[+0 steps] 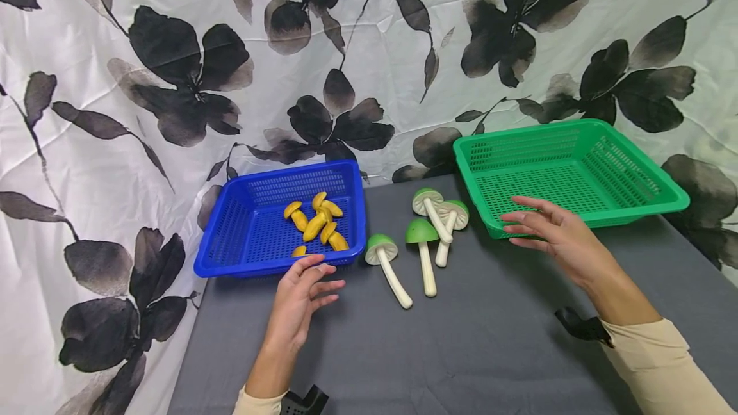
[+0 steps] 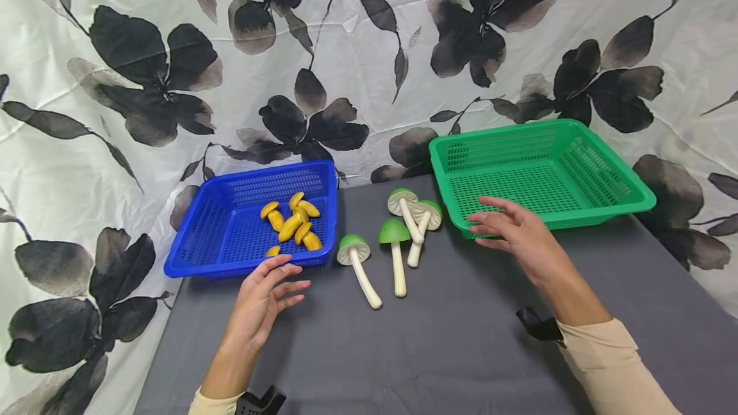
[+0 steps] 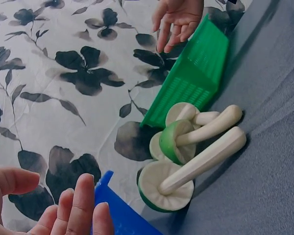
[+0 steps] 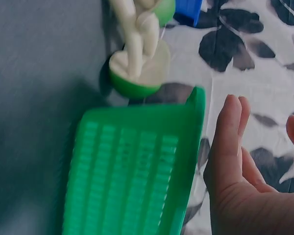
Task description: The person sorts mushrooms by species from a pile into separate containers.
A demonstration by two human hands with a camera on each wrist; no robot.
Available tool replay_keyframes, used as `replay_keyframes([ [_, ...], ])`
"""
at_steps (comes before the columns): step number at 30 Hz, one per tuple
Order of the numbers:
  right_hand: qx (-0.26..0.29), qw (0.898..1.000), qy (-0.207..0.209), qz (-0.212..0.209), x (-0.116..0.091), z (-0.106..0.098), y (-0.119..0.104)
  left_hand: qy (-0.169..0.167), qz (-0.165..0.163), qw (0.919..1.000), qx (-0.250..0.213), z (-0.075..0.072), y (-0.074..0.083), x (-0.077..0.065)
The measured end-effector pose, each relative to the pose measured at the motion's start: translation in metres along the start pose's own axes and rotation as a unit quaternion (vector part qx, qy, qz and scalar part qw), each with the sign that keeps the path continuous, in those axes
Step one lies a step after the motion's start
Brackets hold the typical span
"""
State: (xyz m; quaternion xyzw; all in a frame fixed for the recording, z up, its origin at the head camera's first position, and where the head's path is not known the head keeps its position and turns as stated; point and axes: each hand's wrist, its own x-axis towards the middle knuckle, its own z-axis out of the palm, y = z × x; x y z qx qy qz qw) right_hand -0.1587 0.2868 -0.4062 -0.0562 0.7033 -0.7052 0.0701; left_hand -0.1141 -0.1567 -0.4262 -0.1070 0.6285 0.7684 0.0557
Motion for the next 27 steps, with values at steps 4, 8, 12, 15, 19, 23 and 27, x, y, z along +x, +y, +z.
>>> replay_keyframes([
  [4, 0.027, 0.999, 0.020, -0.005, -0.006, -0.015, 0.004, -0.013, 0.001, 0.9999, 0.008, 0.006, 0.000, 0.001],
  [8, 0.042, 0.998, 0.053, -0.009, -0.013, -0.033, 0.010, -0.022, 0.003, 0.9996, 0.019, 0.015, -0.002, 0.001],
  [12, 0.053, 0.993, 0.104, 0.003, -0.022, -0.050, 0.013, -0.026, 0.002, 0.9993, 0.027, 0.024, -0.005, -0.001],
  [15, 0.068, 0.988, 0.137, 0.022, -0.027, -0.059, 0.013, -0.024, -0.001, 0.9992, 0.031, 0.027, -0.008, -0.001],
  [19, 0.081, 0.980, 0.176, 0.043, -0.030, -0.069, 0.015, -0.021, -0.005, 0.9991, 0.036, 0.032, -0.014, 0.001],
  [23, 0.092, 0.970, 0.216, 0.063, -0.032, -0.078, 0.019, -0.024, -0.011, 0.9990, 0.036, 0.035, -0.022, 0.004],
  [27, 0.110, 0.956, 0.263, 0.071, -0.032, -0.086, 0.024, -0.024, -0.014, 0.9989, 0.039, 0.039, -0.030, 0.008],
])
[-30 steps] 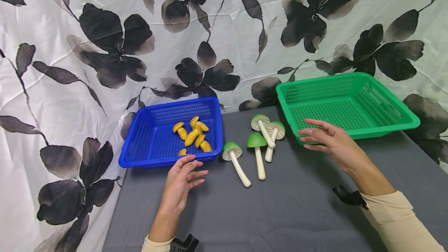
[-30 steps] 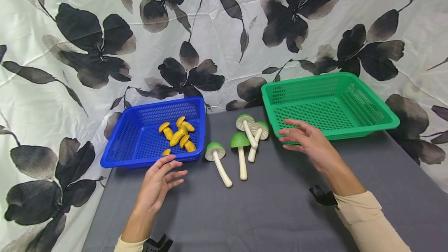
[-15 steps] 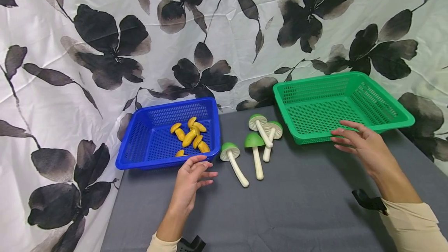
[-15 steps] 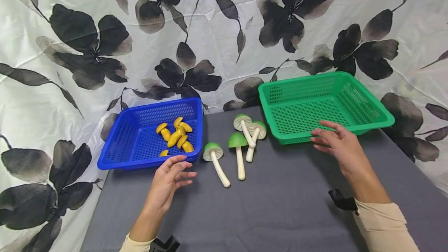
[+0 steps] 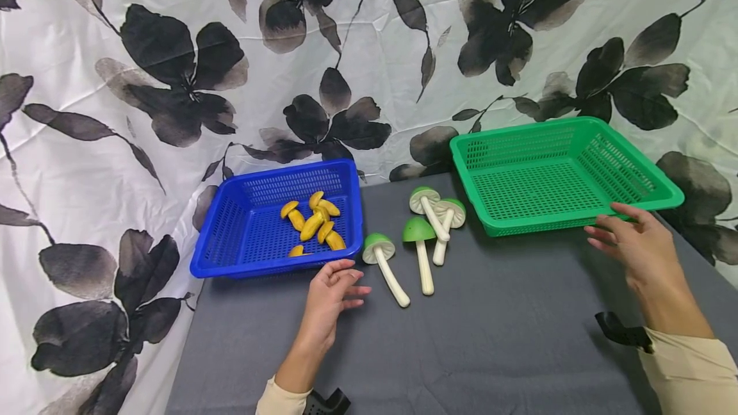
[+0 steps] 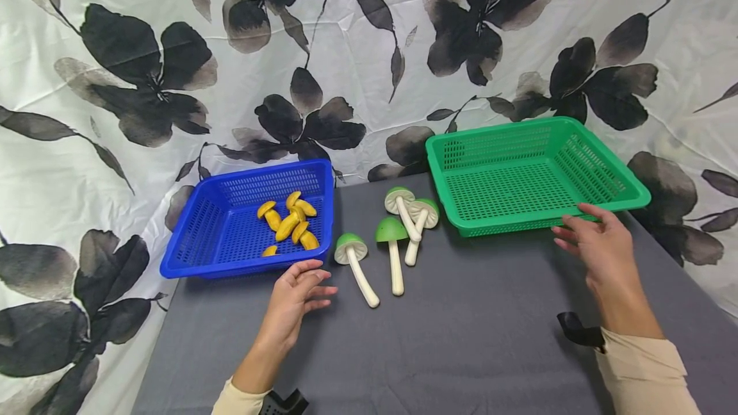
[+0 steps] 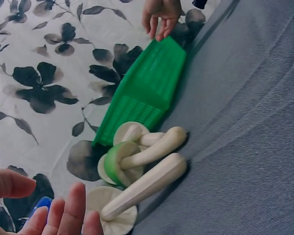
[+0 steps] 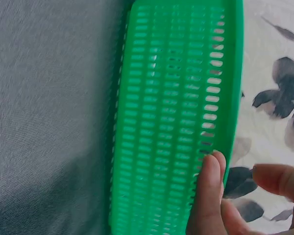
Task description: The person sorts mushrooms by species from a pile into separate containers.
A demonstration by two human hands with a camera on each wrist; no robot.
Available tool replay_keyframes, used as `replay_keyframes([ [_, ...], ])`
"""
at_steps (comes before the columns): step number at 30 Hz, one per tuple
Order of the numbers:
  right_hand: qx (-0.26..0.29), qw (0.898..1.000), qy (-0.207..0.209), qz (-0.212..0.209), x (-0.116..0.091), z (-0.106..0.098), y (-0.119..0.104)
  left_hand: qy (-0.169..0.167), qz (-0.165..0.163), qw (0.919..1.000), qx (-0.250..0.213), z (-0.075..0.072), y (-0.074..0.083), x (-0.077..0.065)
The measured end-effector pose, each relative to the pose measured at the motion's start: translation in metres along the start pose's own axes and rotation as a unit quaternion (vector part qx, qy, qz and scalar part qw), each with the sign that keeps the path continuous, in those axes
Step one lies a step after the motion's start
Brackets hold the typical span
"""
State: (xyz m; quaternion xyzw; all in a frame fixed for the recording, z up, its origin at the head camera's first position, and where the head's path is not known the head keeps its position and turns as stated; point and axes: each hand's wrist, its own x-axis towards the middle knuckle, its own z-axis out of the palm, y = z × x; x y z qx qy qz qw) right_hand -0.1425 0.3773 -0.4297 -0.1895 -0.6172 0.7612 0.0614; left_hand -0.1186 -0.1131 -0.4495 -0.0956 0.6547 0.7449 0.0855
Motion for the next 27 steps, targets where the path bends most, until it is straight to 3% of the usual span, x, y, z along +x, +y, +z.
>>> replay_keyframes([
  [6, 0.051, 0.996, 0.072, -0.008, 0.009, -0.005, 0.002, 0.006, -0.003, 0.9999, 0.010, 0.006, -0.010, 0.006],
  [12, 0.099, 0.988, 0.118, -0.027, 0.014, -0.003, 0.005, 0.021, -0.002, 0.9997, 0.010, 0.015, -0.022, 0.014],
  [21, 0.136, 0.981, 0.131, -0.036, 0.017, 0.001, 0.008, 0.036, 0.005, 0.9989, 0.031, 0.030, -0.037, 0.030],
  [27, 0.131, 0.982, 0.135, -0.029, 0.020, 0.002, 0.008, 0.042, 0.011, 0.9982, 0.041, 0.041, -0.044, 0.038],
])
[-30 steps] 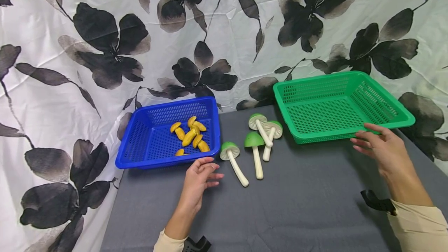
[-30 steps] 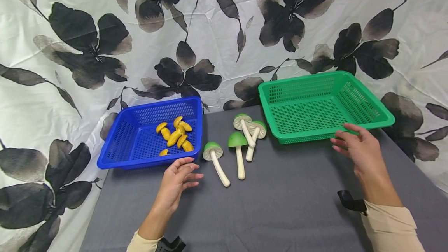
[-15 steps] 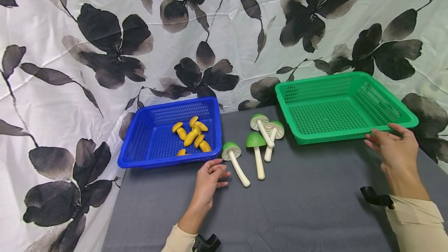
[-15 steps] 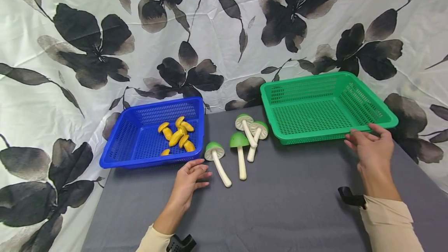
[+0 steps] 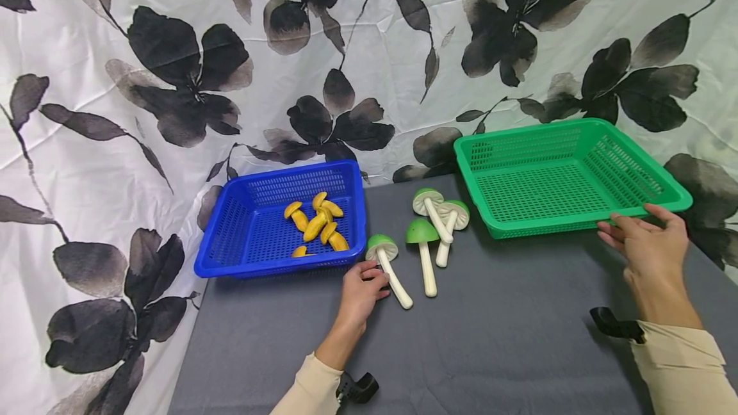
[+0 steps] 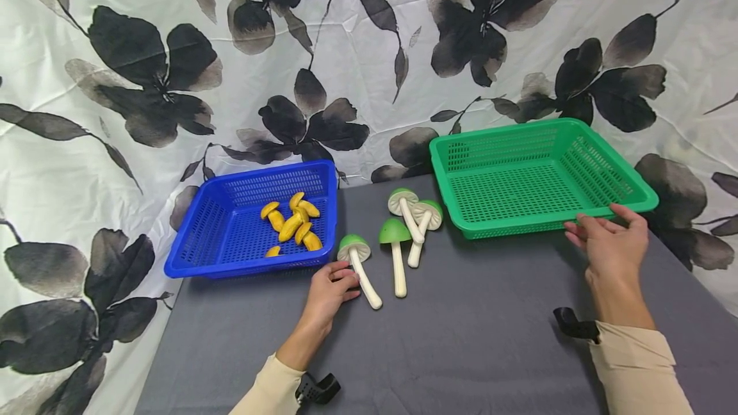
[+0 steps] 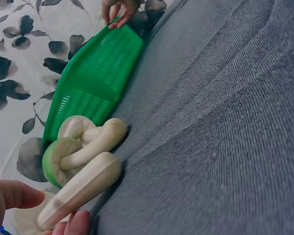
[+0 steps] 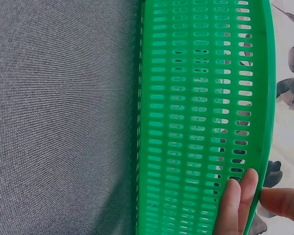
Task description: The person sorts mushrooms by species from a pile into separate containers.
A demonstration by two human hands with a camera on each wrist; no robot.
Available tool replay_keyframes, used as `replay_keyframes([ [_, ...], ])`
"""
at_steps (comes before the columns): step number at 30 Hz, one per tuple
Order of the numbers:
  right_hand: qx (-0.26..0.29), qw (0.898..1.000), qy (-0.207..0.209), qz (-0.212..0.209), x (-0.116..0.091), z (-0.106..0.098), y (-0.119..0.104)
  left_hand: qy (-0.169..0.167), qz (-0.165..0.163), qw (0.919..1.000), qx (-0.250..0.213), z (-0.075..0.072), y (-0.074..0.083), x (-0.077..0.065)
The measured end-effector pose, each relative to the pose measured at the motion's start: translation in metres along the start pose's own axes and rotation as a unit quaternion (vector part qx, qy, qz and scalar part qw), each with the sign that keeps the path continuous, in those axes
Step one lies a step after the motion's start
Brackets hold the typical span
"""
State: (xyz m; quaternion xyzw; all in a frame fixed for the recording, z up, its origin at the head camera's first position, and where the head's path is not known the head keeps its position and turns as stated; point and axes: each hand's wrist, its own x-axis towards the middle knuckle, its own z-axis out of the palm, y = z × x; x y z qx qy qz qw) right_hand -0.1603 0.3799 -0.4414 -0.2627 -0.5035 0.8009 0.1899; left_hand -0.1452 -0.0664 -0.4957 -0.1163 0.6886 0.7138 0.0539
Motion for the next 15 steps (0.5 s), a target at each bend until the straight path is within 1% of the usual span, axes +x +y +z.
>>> replay_keyframes([
  [5, -0.018, 1.000, 0.010, 0.004, 0.001, 0.002, 0.000, 0.008, 0.003, 0.9999, 0.007, 0.008, -0.004, 0.004],
  [8, -0.021, 1.000, 0.013, 0.007, 0.001, 0.002, 0.001, 0.011, -0.003, 0.9999, 0.011, 0.011, -0.004, 0.005],
  [15, -0.017, 1.000, 0.006, 0.002, 0.000, -0.001, 0.001, -0.009, -0.023, 0.9997, 0.005, 0.013, -0.004, 0.005],
])
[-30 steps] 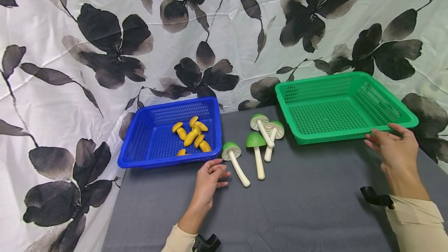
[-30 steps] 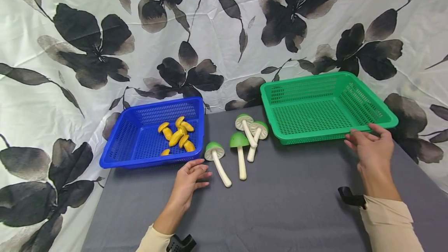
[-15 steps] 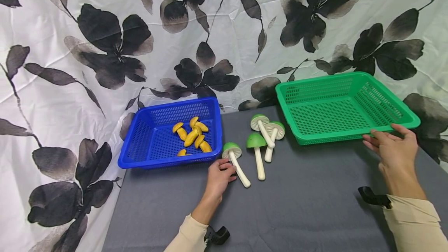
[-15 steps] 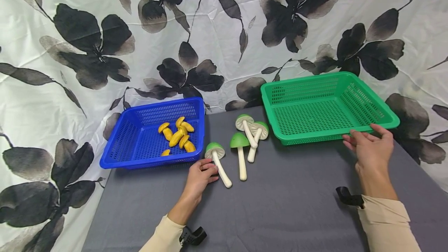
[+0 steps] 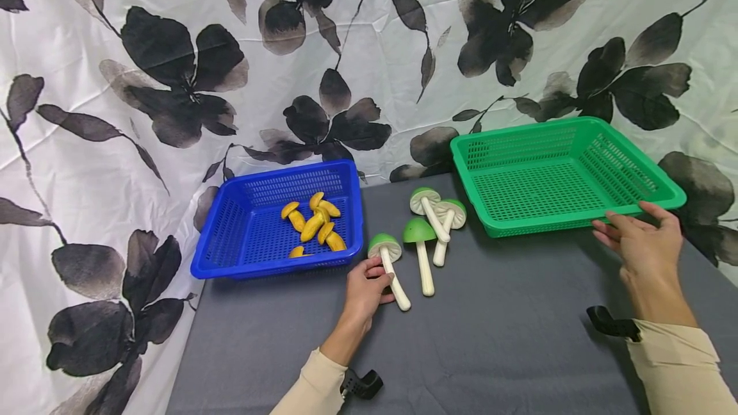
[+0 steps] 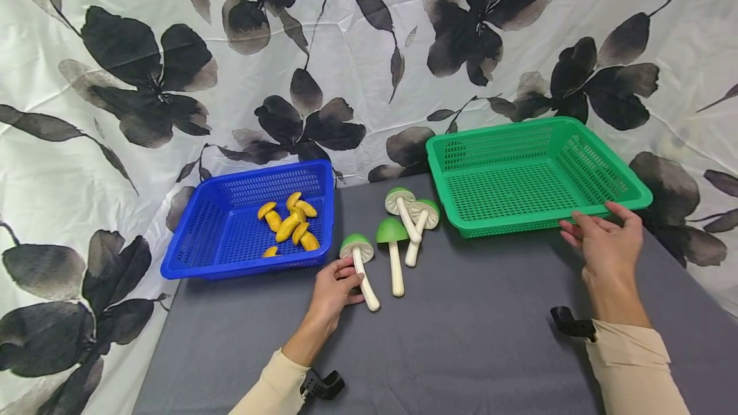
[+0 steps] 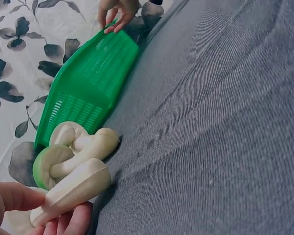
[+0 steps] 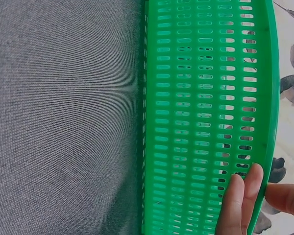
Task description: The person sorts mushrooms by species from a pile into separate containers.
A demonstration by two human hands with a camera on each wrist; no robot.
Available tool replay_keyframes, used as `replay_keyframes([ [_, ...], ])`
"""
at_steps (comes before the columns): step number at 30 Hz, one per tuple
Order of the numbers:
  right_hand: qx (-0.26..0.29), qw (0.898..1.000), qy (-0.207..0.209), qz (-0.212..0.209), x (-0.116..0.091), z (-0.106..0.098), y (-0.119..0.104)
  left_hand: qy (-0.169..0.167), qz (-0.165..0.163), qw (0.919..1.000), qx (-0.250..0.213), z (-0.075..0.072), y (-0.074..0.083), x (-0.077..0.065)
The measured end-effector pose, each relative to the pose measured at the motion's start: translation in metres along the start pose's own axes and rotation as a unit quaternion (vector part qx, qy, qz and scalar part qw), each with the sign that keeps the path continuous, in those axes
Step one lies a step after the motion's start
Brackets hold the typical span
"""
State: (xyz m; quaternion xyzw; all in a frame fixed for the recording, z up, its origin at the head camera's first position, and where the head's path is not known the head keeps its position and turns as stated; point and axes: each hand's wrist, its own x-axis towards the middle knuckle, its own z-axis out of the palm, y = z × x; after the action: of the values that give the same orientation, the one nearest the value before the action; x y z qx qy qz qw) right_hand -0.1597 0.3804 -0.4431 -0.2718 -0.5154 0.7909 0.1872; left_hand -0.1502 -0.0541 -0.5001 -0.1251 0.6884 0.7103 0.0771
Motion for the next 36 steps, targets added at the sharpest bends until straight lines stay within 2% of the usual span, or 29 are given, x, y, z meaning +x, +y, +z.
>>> replay_keyframes([
  [13, 0.017, 1.000, -0.005, 0.006, 0.000, 0.000, 0.000, -0.034, 0.013, 0.9985, -0.040, 0.008, 0.013, -0.007],
  [22, 0.059, 0.998, -0.008, -0.008, 0.001, -0.003, 0.002, -0.055, 0.021, 0.9961, -0.066, 0.013, 0.027, -0.012],
  [36, 0.055, 0.998, -0.006, -0.010, 0.004, -0.006, 0.003, -0.078, 0.075, 0.9894, -0.097, 0.022, 0.047, -0.007],
])
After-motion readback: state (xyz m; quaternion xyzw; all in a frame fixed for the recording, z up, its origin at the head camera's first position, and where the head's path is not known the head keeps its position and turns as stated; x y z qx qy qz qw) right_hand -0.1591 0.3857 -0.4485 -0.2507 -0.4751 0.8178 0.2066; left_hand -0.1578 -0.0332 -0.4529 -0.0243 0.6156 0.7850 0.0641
